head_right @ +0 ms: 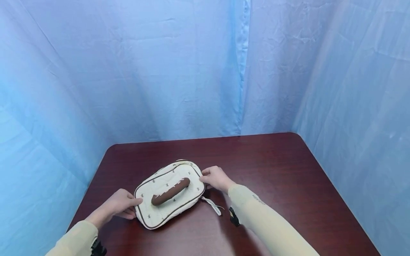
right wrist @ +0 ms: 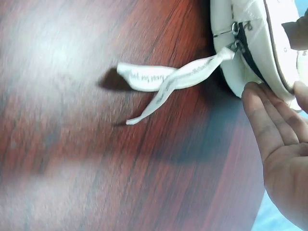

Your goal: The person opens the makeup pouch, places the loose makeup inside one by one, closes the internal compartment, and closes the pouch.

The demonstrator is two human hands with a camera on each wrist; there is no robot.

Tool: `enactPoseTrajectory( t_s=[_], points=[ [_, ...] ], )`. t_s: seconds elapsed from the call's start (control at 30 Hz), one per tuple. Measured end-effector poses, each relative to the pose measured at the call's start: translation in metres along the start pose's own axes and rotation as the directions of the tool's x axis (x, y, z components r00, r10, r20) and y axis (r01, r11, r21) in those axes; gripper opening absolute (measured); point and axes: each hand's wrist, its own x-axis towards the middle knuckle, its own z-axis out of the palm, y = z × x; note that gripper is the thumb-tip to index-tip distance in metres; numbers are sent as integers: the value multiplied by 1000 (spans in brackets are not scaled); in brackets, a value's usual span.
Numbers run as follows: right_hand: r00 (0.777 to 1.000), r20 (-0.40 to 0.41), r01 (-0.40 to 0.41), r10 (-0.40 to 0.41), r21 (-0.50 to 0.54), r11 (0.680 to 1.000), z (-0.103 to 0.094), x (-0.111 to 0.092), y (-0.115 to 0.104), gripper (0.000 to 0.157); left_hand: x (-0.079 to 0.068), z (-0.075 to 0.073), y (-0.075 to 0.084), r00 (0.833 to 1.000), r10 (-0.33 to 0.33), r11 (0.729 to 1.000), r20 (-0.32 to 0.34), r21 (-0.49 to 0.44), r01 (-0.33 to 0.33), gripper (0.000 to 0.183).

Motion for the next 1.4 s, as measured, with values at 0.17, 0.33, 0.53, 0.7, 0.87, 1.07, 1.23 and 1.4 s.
enactPoseTrajectory(
  t_s=[0.17,0.33,0.53,0.7,0.87,1.07,1.23,1.4],
  points=[
    [999,-14,-38,39,74,997,-1,-3,-4,29,1,0,4,1000,0,1000,-2,-10,0,26],
    [999,-12,-32,33,75,997,-8,-10,-5,19,0,-3,16,999,43,999,-32,-29,-44,23],
    [999,-22,-42,45,110,993,-17,-22,-5,17,9,-6,34,992,92,995,-87,-34,-95,21],
    [997,-1,-73,75,184,980,-28,-37,-2,17,24,-4,53,983,132,990,-128,-33,-137,22],
    [995,43,-104,95,289,952,-36,-58,-1,18,39,3,73,972,186,979,-144,-55,-195,24],
    [989,97,-141,113,355,924,-39,-81,1,17,53,12,94,964,222,972,-149,-45,-231,31],
    [985,138,-152,105,396,906,-32,-92,4,15,63,16,105,959,238,970,-153,-6,-242,34],
    [983,152,-155,101,401,903,-26,-96,9,13,69,19,108,961,244,968,-132,-24,-249,37]
  ],
)
